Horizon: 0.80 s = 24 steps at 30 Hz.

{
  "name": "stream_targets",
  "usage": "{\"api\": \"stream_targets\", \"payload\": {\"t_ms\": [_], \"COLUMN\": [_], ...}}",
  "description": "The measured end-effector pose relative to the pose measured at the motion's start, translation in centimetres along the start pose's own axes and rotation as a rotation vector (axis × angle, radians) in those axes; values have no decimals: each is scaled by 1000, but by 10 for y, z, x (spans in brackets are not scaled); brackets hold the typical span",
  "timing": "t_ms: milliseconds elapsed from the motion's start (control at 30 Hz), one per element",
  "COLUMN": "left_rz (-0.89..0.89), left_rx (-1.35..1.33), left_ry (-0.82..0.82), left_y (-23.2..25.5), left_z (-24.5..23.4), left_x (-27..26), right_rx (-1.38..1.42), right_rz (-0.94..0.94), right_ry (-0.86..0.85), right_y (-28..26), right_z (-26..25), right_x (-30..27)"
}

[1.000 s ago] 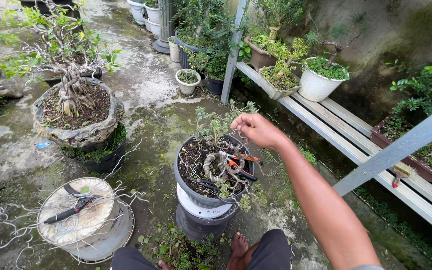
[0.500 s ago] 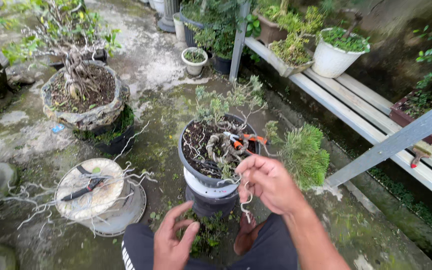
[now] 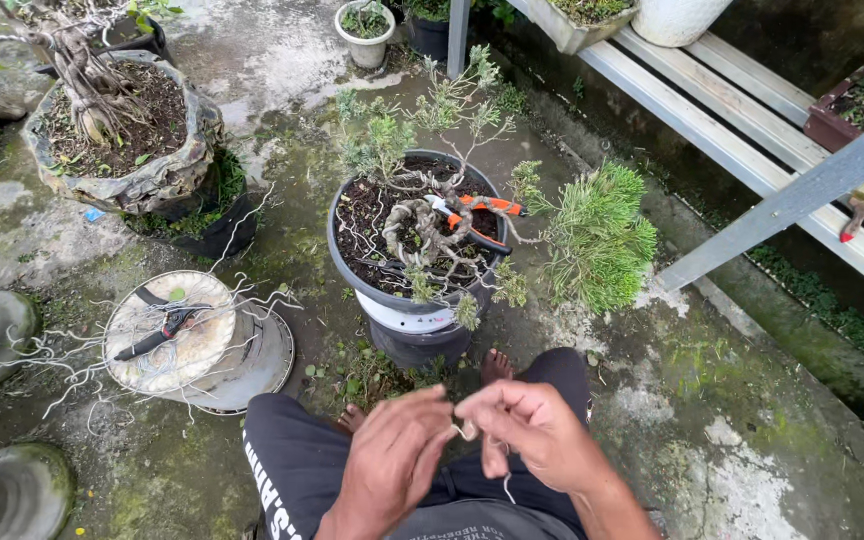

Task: The person wraps aluminum wire around the branches of a small bonsai tree to shape them. They use wire cutters to trim the wire and their hands to bend and secure the branches in place.

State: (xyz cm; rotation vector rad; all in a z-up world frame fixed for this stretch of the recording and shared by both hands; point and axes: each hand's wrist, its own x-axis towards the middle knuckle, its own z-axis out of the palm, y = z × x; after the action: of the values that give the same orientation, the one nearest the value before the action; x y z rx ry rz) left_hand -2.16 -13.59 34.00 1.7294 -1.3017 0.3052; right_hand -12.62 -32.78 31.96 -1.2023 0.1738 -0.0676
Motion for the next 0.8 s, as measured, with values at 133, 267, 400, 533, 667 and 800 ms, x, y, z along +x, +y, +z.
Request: {"api": "stream_targets", "payload": {"t_ms": [133, 267, 400, 533, 667, 800], "left_rz": [-87, -315, -500, -793, -980, -1061], "left_rx": [-135, -329, -397, -538, -513, -493], "left_ry": [-61, -313, -746, -997, -924, -859], "left_y": [-2, -10, -30, -33, -42, -41], "left_z": [6, -4, -27, -39, -27, -29], "left_x": [-21, -44, -51, -51, -71, -57], "right_rx": [-28, -657, -825, -958, -1304, -1244], "right_rz": [105, -252, -302, -486, -513, -494], "right_ry": [-22, -149, -421, -429, -140, -90], "right_y": [25, -7, -5, -2, 31, 27], "right_z": [-13, -1, 2, 11, 6, 6], "right_x": [-13, -17, -25, -25, -23, -14]}}
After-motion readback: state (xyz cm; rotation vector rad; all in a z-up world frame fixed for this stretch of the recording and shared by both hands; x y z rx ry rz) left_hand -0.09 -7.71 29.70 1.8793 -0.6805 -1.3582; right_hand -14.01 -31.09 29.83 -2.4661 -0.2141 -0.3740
